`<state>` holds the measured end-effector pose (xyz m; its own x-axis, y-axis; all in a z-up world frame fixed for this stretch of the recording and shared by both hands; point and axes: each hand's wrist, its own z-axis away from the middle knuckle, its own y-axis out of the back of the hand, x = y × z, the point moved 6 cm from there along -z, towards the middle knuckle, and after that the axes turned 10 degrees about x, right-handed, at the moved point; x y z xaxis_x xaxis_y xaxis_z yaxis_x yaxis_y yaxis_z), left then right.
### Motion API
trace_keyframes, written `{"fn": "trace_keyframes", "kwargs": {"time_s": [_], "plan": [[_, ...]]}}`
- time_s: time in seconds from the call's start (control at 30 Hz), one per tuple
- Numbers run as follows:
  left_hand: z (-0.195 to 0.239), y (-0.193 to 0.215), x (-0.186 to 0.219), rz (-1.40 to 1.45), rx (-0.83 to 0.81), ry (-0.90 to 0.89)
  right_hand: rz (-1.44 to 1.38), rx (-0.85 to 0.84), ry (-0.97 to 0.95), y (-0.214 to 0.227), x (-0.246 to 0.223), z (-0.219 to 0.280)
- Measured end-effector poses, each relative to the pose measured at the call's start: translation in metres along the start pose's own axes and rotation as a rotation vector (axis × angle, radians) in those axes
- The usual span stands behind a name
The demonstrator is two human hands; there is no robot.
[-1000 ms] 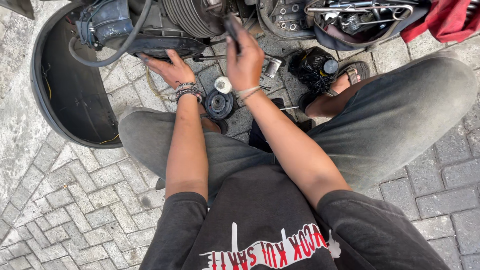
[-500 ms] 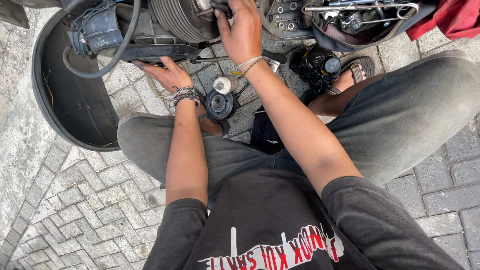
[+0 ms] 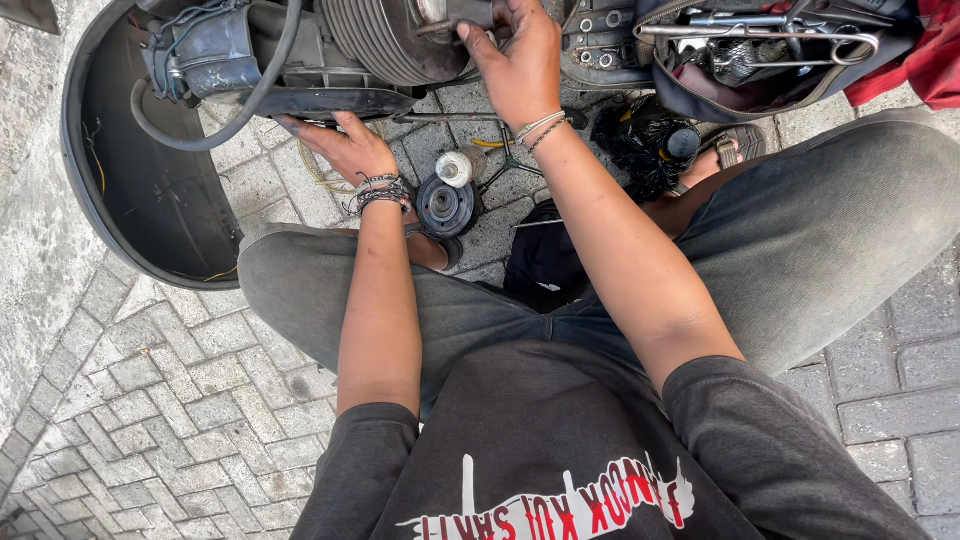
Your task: The person sits on the ground and works on a motorcycle engine, using a wrench to tighten a bolt on the cylinder head. They then apply a white liquid from a bottle onto the engine component.
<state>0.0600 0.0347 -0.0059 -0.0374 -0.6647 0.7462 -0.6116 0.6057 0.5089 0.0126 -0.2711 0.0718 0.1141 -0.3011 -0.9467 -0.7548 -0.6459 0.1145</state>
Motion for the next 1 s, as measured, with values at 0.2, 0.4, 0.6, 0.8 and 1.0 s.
{"fn": "trace_keyframes", "kwargs": {"time_s": [0.2,0.4,0.6,0.8,1.0], "plan": [[0.000,-0.001,-0.005,-0.021,-0.015,0.014,-0.273,-0.093,-0.062,-0.004,-0.004,-0.001],[0.000,-0.001,-0.006,-0.024,-0.001,-0.005,-0.527,-0.093,-0.193,-0.013,0.008,-0.005],[0.002,-0.001,-0.004,-0.031,-0.011,0.015,-0.566,-0.046,-0.198,-0.012,0.021,-0.004],[0.001,-0.003,-0.005,-0.019,-0.015,0.024,-0.491,-0.117,-0.180,-0.013,0.017,-0.003],[0.002,-0.003,-0.008,-0.052,-0.004,0.003,-0.495,-0.077,-0.159,-0.008,0.013,-0.005]]}}
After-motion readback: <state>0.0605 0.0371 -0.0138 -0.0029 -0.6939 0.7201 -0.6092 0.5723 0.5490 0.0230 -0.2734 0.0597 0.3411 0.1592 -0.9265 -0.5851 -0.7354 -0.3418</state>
